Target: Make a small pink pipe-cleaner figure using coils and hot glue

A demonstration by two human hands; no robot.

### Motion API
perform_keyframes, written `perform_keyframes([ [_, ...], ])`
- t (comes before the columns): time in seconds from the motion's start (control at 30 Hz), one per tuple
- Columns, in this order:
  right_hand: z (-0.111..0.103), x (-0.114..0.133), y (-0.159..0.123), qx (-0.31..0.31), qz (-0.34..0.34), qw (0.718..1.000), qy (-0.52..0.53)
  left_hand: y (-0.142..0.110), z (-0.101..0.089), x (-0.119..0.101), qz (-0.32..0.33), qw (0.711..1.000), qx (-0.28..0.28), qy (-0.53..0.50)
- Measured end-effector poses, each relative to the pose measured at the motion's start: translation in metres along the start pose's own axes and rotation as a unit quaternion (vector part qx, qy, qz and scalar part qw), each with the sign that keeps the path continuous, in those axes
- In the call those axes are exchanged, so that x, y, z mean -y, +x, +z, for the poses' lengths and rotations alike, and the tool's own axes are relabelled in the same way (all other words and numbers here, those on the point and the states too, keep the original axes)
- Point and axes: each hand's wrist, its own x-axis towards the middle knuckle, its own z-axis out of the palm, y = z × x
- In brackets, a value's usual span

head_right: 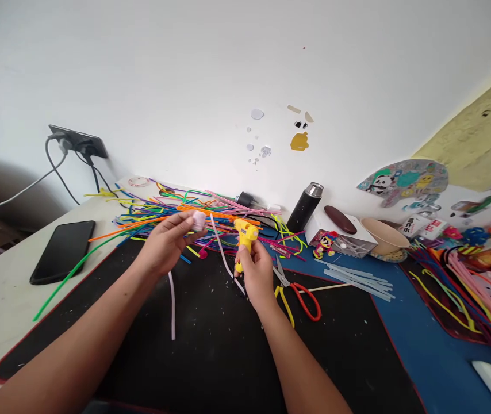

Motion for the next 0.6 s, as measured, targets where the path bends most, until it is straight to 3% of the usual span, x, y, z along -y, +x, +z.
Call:
perform_keyframes([
  [0.1, 0.000, 0.002, 0.011, -0.007, -0.013, 0.999, 0.041, -0.005, 0.006, 0.014, -0.042, 0.996, 0.048, 0.068],
  [0.27, 0.000, 0.004, 0.033, 0.000, -0.027, 0.993, 0.115, -0.007, 0.014, 0.036, -0.032, 0.988, 0.083, 0.127],
  [0.6, -0.015, -0.012, 0.033, 0.005, -0.010, 0.992, 0.126, 0.002, 0.022, 0.055, -0.073, 0.986, 0.068, 0.130],
])
